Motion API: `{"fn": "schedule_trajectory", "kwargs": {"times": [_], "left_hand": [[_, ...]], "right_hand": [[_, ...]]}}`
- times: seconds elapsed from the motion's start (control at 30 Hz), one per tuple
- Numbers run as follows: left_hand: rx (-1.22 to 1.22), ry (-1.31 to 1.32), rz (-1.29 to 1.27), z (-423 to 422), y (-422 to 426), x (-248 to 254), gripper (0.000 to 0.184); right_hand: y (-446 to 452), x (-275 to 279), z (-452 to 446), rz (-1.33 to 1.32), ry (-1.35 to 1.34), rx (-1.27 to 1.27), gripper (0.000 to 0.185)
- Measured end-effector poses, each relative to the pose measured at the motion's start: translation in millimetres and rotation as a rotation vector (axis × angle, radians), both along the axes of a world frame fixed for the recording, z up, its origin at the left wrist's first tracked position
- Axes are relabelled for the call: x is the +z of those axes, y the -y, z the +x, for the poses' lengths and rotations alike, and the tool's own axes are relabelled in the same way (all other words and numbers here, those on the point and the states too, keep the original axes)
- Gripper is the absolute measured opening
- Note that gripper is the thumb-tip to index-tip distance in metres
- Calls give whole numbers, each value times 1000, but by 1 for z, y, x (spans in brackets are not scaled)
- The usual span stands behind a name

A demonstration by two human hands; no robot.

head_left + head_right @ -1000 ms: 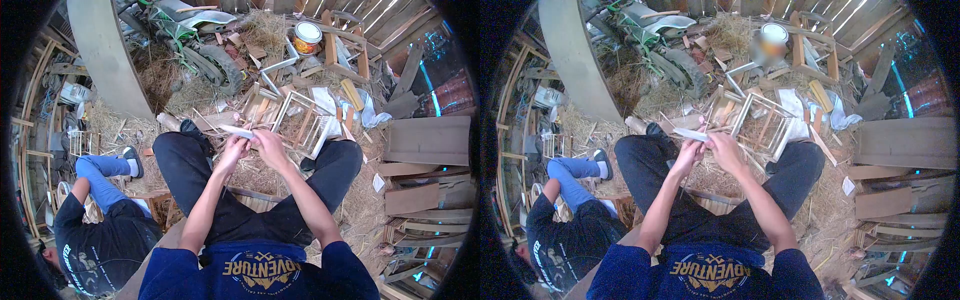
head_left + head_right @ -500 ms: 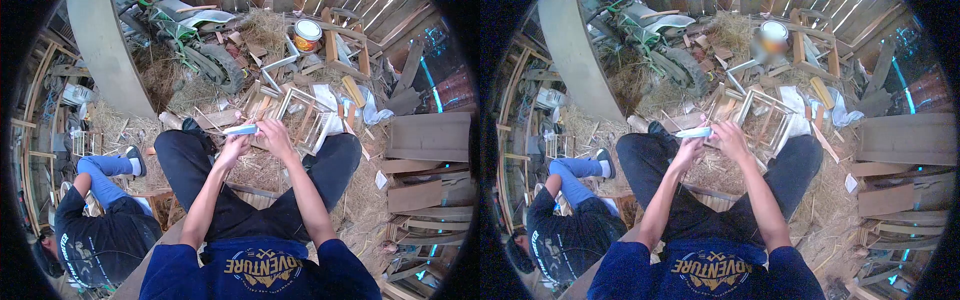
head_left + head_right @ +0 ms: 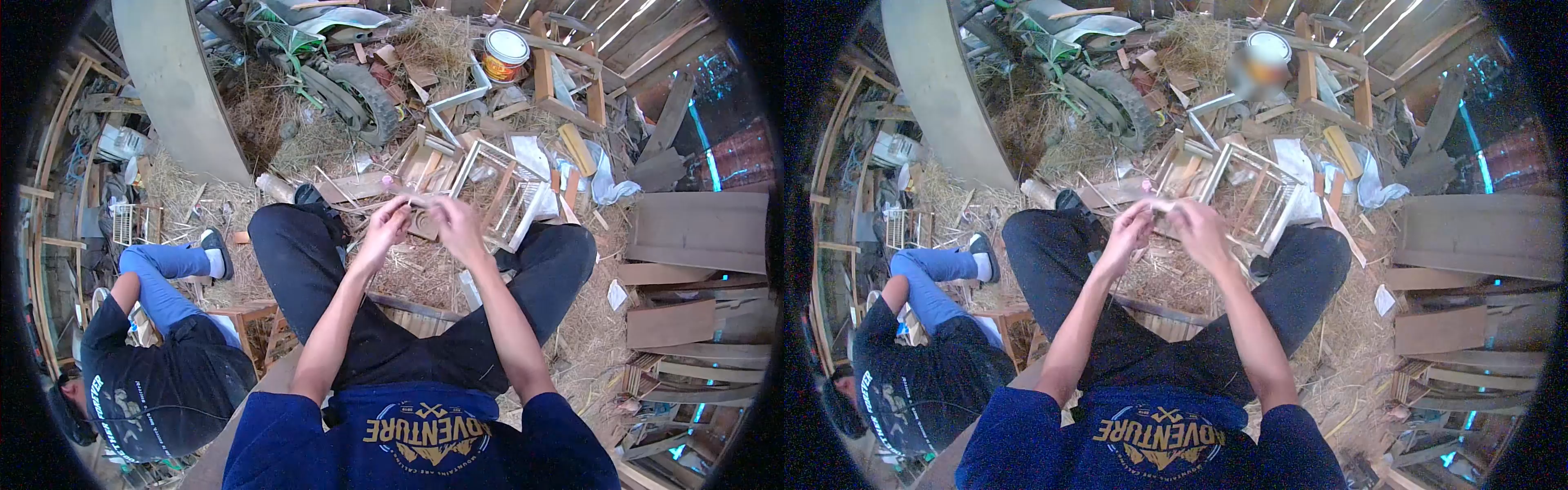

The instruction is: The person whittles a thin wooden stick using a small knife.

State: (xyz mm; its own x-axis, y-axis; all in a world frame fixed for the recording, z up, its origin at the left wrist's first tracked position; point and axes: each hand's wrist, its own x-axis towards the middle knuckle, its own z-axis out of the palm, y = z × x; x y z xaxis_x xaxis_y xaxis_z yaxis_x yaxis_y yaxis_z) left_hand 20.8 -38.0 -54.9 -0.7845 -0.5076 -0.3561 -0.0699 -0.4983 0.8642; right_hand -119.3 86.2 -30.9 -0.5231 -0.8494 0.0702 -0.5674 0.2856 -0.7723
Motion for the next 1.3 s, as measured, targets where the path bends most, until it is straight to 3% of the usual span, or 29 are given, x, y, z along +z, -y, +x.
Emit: {"fn": "schedule_trajectory", "kwargs": {"times": [0.1,0.13,0.23,0.57,0.8,0.9,1.0,1.07,1.13,1.17,1.2,1.3], "left_hand": [[-62,14,34,10,-7,-7,42],[-65,8,80,13,-7,-6,43],[-50,-2,100,15,-6,-6,39],[26,-40,115,13,-3,-5,42],[-17,-108,163,14,-1,-5,47],[-28,-129,165,10,-2,-4,46],[-53,-80,155,9,1,-4,43],[-135,-18,94,15,-1,17,41],[-225,-17,63,23,-14,24,42],[-272,-57,140,27,-18,22,44],[-222,-31,101,25,-17,16,44],[-23,-7,53,12,-3,6,42]], "right_hand": [[6,-3,15,-56,-146,233,22],[9,-1,17,-70,-25,199,25],[15,-6,15,-173,-111,184,26],[19,-6,9,-107,-165,158,36],[16,-14,-2,-141,-219,207,33],[13,-7,-7,-41,-221,211,29],[11,-27,-19,-146,-309,143,28],[4,-53,-41,-91,-118,-198,32],[-6,-31,-69,80,1,-573,40],[-7,-7,-80,380,90,-648,52],[-13,-33,-90,69,-81,-662,52],[-1,-41,-74,-156,-92,-532,46]]}}
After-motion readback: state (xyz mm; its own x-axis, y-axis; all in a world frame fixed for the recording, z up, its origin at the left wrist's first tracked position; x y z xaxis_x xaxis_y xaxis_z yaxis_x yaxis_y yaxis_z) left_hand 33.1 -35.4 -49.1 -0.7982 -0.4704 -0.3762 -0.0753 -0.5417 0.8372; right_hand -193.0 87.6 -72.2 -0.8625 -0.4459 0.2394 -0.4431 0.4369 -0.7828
